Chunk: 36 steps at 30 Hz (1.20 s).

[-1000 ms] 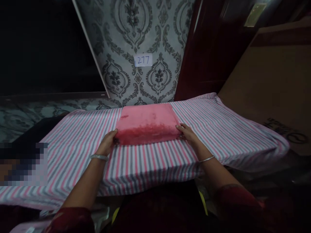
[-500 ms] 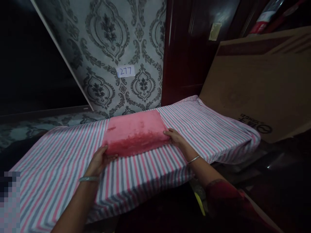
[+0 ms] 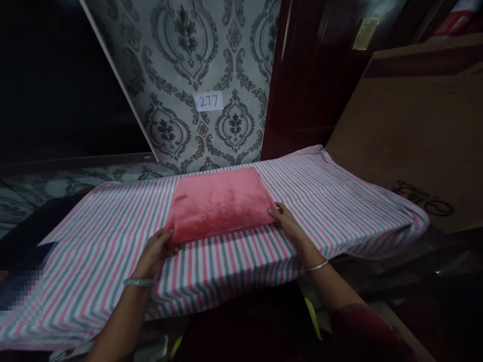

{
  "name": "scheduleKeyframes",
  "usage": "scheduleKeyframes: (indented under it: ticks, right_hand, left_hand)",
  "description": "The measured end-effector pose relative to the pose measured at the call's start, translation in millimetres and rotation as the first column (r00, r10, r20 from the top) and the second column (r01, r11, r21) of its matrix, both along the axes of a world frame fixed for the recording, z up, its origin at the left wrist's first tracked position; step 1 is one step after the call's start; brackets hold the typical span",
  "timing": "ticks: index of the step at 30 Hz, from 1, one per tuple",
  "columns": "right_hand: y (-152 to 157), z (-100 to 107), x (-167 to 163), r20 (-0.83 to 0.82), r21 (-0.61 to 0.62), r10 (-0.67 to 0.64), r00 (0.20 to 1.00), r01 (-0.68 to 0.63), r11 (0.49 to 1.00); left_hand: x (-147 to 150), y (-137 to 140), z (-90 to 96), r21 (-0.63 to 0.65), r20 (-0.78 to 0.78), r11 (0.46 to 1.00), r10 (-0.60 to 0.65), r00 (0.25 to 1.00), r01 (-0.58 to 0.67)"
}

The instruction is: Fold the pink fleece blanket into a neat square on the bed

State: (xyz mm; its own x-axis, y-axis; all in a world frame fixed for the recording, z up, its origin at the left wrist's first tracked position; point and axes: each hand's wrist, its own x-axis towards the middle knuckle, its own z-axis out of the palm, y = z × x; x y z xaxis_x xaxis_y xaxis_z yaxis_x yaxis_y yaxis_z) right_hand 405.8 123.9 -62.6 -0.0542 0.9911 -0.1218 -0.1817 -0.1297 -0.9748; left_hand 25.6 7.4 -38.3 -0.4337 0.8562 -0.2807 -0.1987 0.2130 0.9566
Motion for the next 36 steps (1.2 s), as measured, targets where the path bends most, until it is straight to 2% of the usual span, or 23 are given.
scheduleKeyframes:
  ticks: [3, 6, 10, 13, 16, 19, 22, 24, 26, 27, 29, 30, 32, 33, 34, 36]
  right_hand:
    - [-4, 4, -3, 0.054, 0.096, 0.078, 0.995, -0.083, 0.992]
    - [1, 12, -7, 0.162, 0.104, 0.095, 0.982, -0.113, 0.988]
    - [13, 36, -4, 0.289, 0.214, -0.029, 0.957, -0.035, 0.976]
    - [11, 47, 4, 0.380, 0.259, -0.097, 0.920, -0.005, 0.966]
    - [-5, 33, 7, 0.489, 0.187, -0.125, 0.863, 0.036, 0.982]
    - [-22, 5, 10, 0.491, 0.112, -0.057, 0.869, 0.002, 0.994]
    - [-31, -9, 25, 0.398, 0.033, 0.042, 0.917, -0.060, 0.998]
    - [-32, -2, 36, 0.438, 0.074, 0.001, 0.899, -0.037, 0.997]
    - [-28, 17, 37, 0.571, 0.256, -0.143, 0.809, -0.010, 0.967]
    - [-25, 29, 31, 0.633, 0.366, -0.219, 0.742, -0.038, 0.930]
    - [-14, 54, 4, 0.714, 0.517, -0.295, 0.635, -0.194, 0.834]
    - [-7, 64, -15, 0.760, 0.524, -0.275, 0.590, -0.305, 0.795]
    - [13, 79, -60, 0.851, 0.465, -0.210, 0.482, -0.502, 0.729]
    - [25, 83, -81, 0.893, 0.403, -0.179, 0.414, -0.556, 0.727]
    - [38, 84, -99, 0.930, 0.328, -0.146, 0.337, -0.581, 0.745]
    - [65, 82, -123, 0.973, 0.202, -0.100, 0.206, -0.571, 0.796]
  left_hand:
    - [2, 3, 6.2, 0.017, 0.018, 0.996, -0.088, 0.996, 0.088]
    - [7, 10, 18.8, 0.030, 0.015, 0.988, -0.150, 0.989, 0.149]
    - [11, 20, 44.7, 0.110, -0.145, 0.994, 0.013, 0.989, 0.003]
    - [14, 12, 52.6, 0.172, -0.249, 0.985, 0.063, 0.966, -0.020]
    - [18, -7, 37.4, 0.015, -0.255, 1.000, 0.008, 0.967, -0.004]
    - [17, -25, 14.9, -0.103, -0.188, 0.994, -0.058, 0.980, 0.039]
    - [2, -36, 10.1, -0.101, -0.179, 0.995, -0.038, 0.983, 0.020]
    - [-9, -38, 19.9, -0.033, -0.308, 0.995, 0.080, 0.948, -0.095]
    - [-11, -34, 34.8, 0.118, -0.500, 0.977, 0.211, 0.840, -0.176]
    - [-7, -27, 42.1, 0.200, -0.591, 0.968, 0.242, 0.770, -0.152]
    - [15, -4, 53.1, 0.289, -0.743, 0.956, 0.197, 0.639, 0.042]
    - [30, 13, 56.4, 0.278, -0.814, 0.944, 0.135, 0.566, 0.175]
    - [63, 55, 60.1, 0.151, -0.918, 0.906, -0.020, 0.396, 0.396]
    - [77, 79, 61.3, 0.055, -0.948, 0.893, -0.094, 0.305, 0.447]
    - [88, 102, 62.5, -0.049, -0.962, 0.893, -0.163, 0.219, 0.448]
    - [99, 143, 64.5, -0.200, -0.966, 0.909, -0.246, 0.082, 0.367]
